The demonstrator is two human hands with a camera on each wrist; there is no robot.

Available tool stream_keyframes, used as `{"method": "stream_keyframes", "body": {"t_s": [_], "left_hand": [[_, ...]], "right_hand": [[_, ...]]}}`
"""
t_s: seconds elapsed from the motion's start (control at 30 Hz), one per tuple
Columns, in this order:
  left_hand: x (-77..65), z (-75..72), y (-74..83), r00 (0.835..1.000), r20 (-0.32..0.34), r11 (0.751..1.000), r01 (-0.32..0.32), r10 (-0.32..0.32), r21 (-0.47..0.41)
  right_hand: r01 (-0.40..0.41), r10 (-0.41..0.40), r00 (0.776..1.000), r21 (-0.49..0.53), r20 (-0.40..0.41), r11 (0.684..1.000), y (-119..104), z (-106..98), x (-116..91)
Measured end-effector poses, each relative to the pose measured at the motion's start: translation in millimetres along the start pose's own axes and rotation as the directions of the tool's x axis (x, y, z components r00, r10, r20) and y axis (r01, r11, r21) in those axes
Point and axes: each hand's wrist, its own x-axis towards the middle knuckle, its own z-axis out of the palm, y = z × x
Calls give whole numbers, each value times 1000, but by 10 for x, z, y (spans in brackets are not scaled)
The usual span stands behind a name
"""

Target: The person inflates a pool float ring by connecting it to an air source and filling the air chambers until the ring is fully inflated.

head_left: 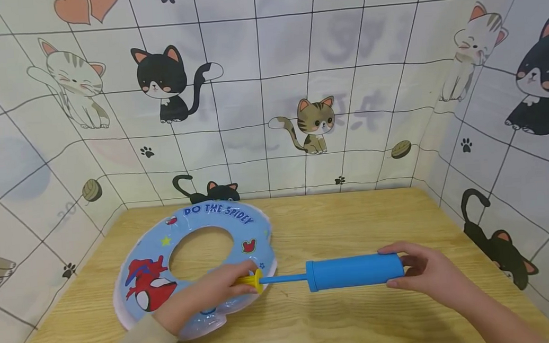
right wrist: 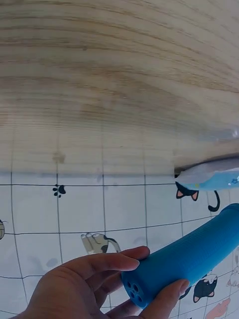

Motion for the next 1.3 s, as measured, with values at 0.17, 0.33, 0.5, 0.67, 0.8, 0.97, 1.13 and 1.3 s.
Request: {"method": "stream_keyframes", "body": {"t_s": [0.17,0.33,0.5,0.67,0.8,0.97,1.13,1.3], "left_hand": [[-67,-48,-78,1000,11,1000,15,-15,12],[-98,-77,-109,1000,5,1000,17,-18,7],[-92,-84,-93,1000,-3,1000,26,-26,-8],[-51,-51,-41,999,-25,1000,22,-22,-10],[19,-21,15,999,-41,1000,10,-9,10],[105,14,60,999,-49,999,-6,7,34],[147,56,81,999,-52,1000,-3,4,10],[183,89,96,998,-65,1000,-2,2,0]], "right_hand": [[53,-55,998,-49,-40,997,38,-99,-87],[98,-110,990,-132,-92,986,41,-169,-155],[61,-79,990,-153,-113,986,33,-161,-143],[10,-14,997,-51,-82,999,57,-85,-23],[-22,22,998,2,-54,1000,89,-3,92],[-47,48,998,37,-32,998,116,135,224],[-47,48,999,52,-15,998,85,299,364],[-40,41,999,41,-3,998,36,461,469]]}}
